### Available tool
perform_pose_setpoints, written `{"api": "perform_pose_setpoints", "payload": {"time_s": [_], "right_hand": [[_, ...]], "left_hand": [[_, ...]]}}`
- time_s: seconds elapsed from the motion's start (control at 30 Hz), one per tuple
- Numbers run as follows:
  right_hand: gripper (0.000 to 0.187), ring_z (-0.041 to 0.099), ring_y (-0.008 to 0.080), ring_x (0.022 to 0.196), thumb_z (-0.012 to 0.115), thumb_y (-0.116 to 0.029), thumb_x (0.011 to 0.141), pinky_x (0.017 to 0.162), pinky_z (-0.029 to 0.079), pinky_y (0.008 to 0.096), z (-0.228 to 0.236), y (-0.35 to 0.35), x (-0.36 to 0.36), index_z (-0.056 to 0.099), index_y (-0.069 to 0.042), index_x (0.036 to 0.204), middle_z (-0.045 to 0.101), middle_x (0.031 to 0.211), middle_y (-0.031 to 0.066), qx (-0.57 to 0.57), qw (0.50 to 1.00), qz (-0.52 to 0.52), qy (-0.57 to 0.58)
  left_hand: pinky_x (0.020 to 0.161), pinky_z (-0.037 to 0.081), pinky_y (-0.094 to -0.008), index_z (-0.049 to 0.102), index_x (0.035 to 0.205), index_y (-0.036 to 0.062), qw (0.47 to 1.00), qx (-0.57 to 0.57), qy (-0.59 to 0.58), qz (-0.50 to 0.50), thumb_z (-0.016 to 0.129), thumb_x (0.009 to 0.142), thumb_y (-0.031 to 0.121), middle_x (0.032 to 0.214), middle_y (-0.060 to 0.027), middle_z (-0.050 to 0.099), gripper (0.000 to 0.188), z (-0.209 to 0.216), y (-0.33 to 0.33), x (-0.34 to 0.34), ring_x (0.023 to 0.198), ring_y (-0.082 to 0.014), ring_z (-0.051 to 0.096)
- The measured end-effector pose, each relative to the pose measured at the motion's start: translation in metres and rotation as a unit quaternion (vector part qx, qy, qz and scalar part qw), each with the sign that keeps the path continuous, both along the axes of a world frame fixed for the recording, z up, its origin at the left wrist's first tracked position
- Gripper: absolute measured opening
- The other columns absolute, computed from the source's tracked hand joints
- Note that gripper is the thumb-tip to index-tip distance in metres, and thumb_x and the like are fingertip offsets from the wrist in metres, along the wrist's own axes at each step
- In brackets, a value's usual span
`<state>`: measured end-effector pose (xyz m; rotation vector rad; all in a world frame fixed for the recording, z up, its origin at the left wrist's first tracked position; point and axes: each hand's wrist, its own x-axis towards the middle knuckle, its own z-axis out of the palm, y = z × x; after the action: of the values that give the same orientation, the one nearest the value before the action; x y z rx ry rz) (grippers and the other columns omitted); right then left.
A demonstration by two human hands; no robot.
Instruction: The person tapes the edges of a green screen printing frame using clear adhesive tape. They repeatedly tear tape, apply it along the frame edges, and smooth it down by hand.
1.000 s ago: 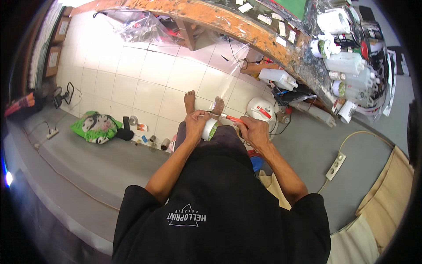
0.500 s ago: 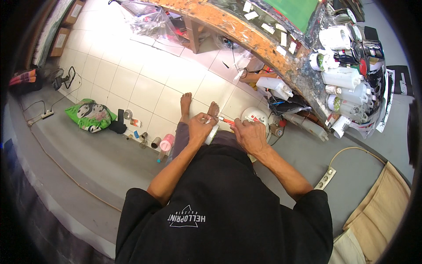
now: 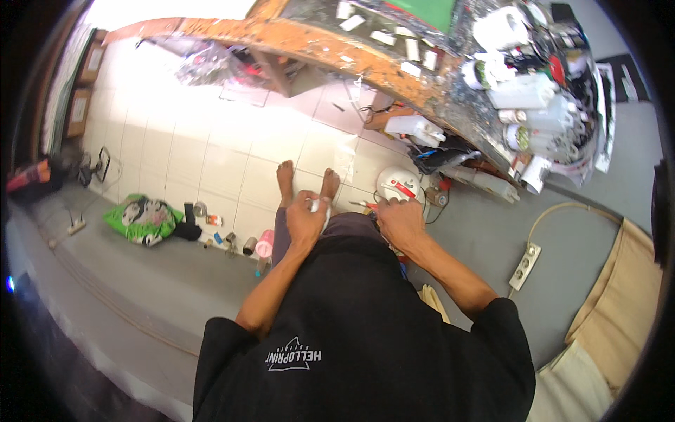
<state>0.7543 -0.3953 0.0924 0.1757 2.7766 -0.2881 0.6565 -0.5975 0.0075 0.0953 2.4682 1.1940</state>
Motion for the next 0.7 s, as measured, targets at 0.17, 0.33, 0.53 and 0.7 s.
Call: {"api": "perform_pose_setpoints", "payload": {"time_s": [0.17, 0.33, 0.53, 0.7], "right_hand": [[0.045, 0.071, 0.0334, 0.072, 0.072, -0.050, 0.084, 0.066, 0.052, 0.0483, 0.015, 0.057, 0.062, 0.073, -0.005, 0.080, 0.070, 0.072, 0.0146, -0.007, 0.973, -0.195, -0.125], [0.048, 0.064, 0.0246, 0.060, 0.077, -0.051, 0.082, 0.056, 0.049, 0.0409, -0.033, 0.130, 0.142, 0.073, -0.003, 0.080, 0.063, 0.064, 0.0101, -0.131, 0.823, -0.547, 0.073], [0.035, 0.040, 0.0057, 0.046, 0.072, -0.039, 0.094, 0.041, 0.029, 0.0223, -0.024, 0.172, 0.121, 0.068, -0.004, 0.090, 0.051, 0.061, -0.0029, -0.432, 0.486, -0.712, 0.265], [0.027, 0.037, 0.0036, 0.042, 0.076, -0.028, 0.091, 0.039, 0.026, 0.0208, -0.066, 0.152, 0.107, 0.068, -0.003, 0.090, 0.050, 0.060, -0.0046, -0.469, 0.504, -0.710, 0.149]], "left_hand": [[0.067, 0.051, -0.0347, 0.067, 0.099, -0.0013, 0.998, 0.059, -0.034, -0.017, 0.076, 0.090, 0.017, 0.075, -0.0112, 0.066, 0.022, -0.010, -0.017, -0.007, 0.070, -0.0184, 0.063], [0.075, 0.050, -0.0294, 0.063, 0.109, -0.0005, 0.988, 0.108, -0.075, -0.086, 0.073, 0.091, 0.014, 0.093, -0.0081, 0.065, 0.025, -0.018, -0.036, -0.016, 0.080, -0.0154, 0.061], [0.075, 0.049, -0.0276, 0.060, 0.114, 0.0009, 0.971, 0.135, -0.133, -0.143, 0.073, 0.090, 0.007, 0.103, -0.0080, 0.060, 0.027, -0.010, -0.037, -0.035, 0.085, -0.0131, 0.058], [0.071, 0.047, -0.0276, 0.062, 0.112, 0.0018, 0.977, 0.137, -0.117, -0.117, 0.073, 0.088, 0.003, 0.103, -0.0054, 0.056, 0.026, 0.009, -0.013, -0.040, 0.079, -0.0100, 0.054]]}}
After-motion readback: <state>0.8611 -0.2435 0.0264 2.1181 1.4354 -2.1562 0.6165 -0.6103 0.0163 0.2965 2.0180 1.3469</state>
